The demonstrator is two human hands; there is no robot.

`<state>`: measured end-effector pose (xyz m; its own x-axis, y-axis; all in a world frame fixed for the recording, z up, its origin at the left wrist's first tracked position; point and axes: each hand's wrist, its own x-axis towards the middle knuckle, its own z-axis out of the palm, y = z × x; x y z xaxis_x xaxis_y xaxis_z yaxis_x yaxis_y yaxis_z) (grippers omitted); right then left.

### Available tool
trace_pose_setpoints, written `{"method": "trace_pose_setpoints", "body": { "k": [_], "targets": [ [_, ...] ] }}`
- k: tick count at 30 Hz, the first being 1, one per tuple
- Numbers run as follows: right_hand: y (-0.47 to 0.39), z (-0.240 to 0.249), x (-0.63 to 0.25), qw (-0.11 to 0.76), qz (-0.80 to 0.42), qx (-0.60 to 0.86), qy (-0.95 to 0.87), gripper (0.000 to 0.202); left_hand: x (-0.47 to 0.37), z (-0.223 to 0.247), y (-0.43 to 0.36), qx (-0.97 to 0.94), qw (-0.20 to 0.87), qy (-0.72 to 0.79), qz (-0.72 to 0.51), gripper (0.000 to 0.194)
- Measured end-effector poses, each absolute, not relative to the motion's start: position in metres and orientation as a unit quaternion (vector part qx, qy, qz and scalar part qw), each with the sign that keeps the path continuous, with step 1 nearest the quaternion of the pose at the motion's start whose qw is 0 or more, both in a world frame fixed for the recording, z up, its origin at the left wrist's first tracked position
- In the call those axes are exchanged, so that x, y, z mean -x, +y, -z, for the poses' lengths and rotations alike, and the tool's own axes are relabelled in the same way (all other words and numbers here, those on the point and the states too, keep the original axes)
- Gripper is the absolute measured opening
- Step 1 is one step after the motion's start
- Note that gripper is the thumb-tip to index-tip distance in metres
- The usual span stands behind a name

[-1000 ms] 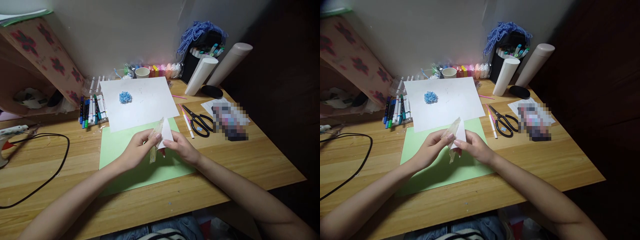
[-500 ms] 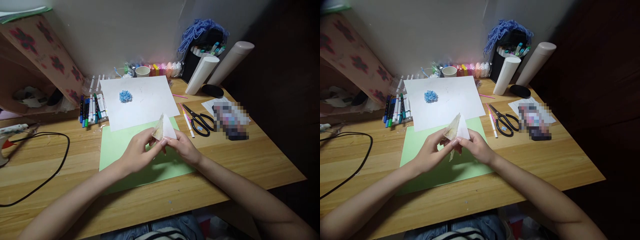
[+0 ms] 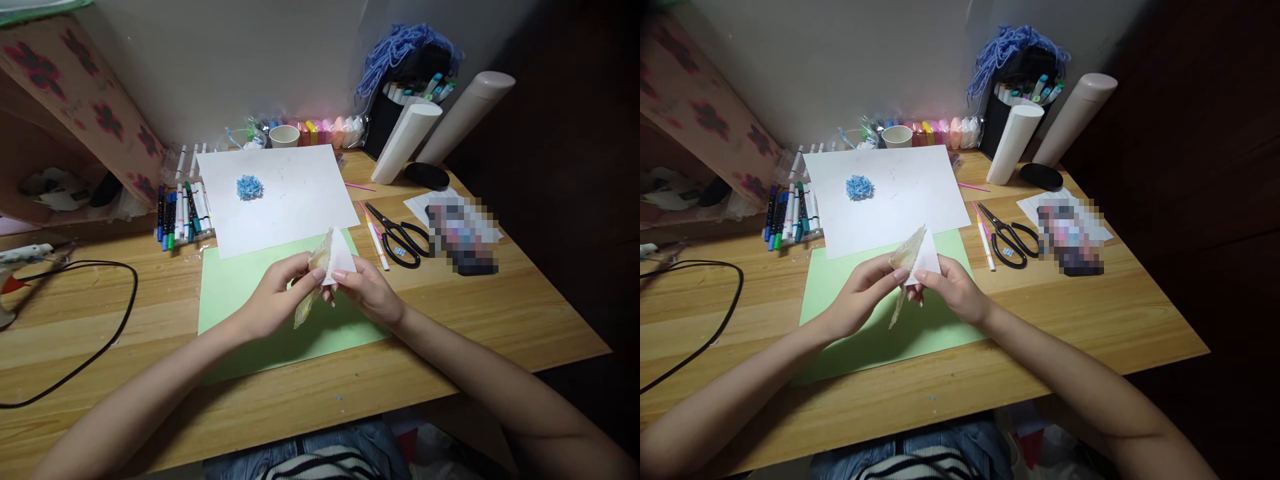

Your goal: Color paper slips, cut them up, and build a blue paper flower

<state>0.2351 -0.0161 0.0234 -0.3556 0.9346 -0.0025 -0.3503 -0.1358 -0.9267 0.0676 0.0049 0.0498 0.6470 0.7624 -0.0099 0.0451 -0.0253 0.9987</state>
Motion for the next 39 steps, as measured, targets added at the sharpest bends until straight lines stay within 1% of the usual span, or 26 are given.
{"method": "trace_pose_setpoints", "body": {
  "k": [7,11,14,16,17,19,22,24,25,27,29,30,33,35,39],
  "targets": [
    [-0.016,-0.024,-0.234,0.468,-0.696,0.312,-0.445,0.023,-0.068,-0.052,0.005,-0.662,0.624,0.317,-0.268,0.029],
    [-0.015,-0.027,-0.234,0.480,-0.712,0.325,-0.397,0.023,-0.068,-0.053,0.003,-0.666,0.622,0.305,-0.276,0.029],
    [-0.012,-0.031,-0.238,0.508,-0.711,0.348,-0.340,0.028,-0.066,-0.049,0.008,-0.675,0.558,0.364,-0.316,0.028],
    [-0.008,-0.033,-0.243,0.521,-0.708,0.358,-0.314,0.034,-0.064,-0.044,0.014,-0.691,0.489,0.423,-0.324,0.032],
    [-0.005,-0.033,-0.246,0.523,-0.708,0.360,-0.309,0.037,-0.063,-0.042,0.018,-0.702,0.471,0.437,-0.309,0.036],
    [0.000,-0.031,-0.252,0.517,-0.711,0.363,-0.309,0.038,-0.063,-0.037,0.024,-0.718,0.495,0.419,-0.253,0.039],
    [0.005,-0.027,-0.254,0.517,-0.701,0.373,-0.318,0.031,-0.065,-0.035,0.027,-0.690,0.612,0.338,-0.186,0.032],
    [0.007,-0.025,-0.254,0.520,-0.692,0.378,-0.329,0.025,-0.067,-0.038,0.025,-0.640,0.682,0.309,-0.173,0.028],
    [0.007,-0.025,-0.253,0.518,-0.690,0.375,-0.337,0.027,-0.068,-0.039,0.023,-0.614,0.705,0.309,-0.173,0.026],
    [0.006,-0.025,-0.251,0.508,-0.695,0.362,-0.358,0.044,-0.068,-0.043,0.022,-0.574,0.725,0.326,-0.196,0.025],
    [0.005,-0.025,-0.252,0.488,-0.707,0.339,-0.384,0.058,-0.066,-0.045,0.022,-0.558,0.716,0.345,-0.240,0.025],
    [0.004,-0.025,-0.252,0.472,-0.715,0.326,-0.401,0.060,-0.065,-0.046,0.023,-0.557,0.705,0.352,-0.262,0.026],
    [0.000,-0.023,-0.254,0.416,-0.728,0.299,-0.455,0.054,-0.063,-0.045,0.025,-0.572,0.664,0.373,-0.306,0.029],
    [-0.002,-0.022,-0.254,0.392,-0.722,0.306,-0.481,0.047,-0.064,-0.045,0.025,-0.583,0.638,0.390,-0.318,0.029],
    [-0.004,-0.019,-0.251,0.388,-0.700,0.359,-0.480,0.024,-0.067,-0.049,0.020,-0.596,0.622,0.406,-0.306,0.030]
  ]
}}
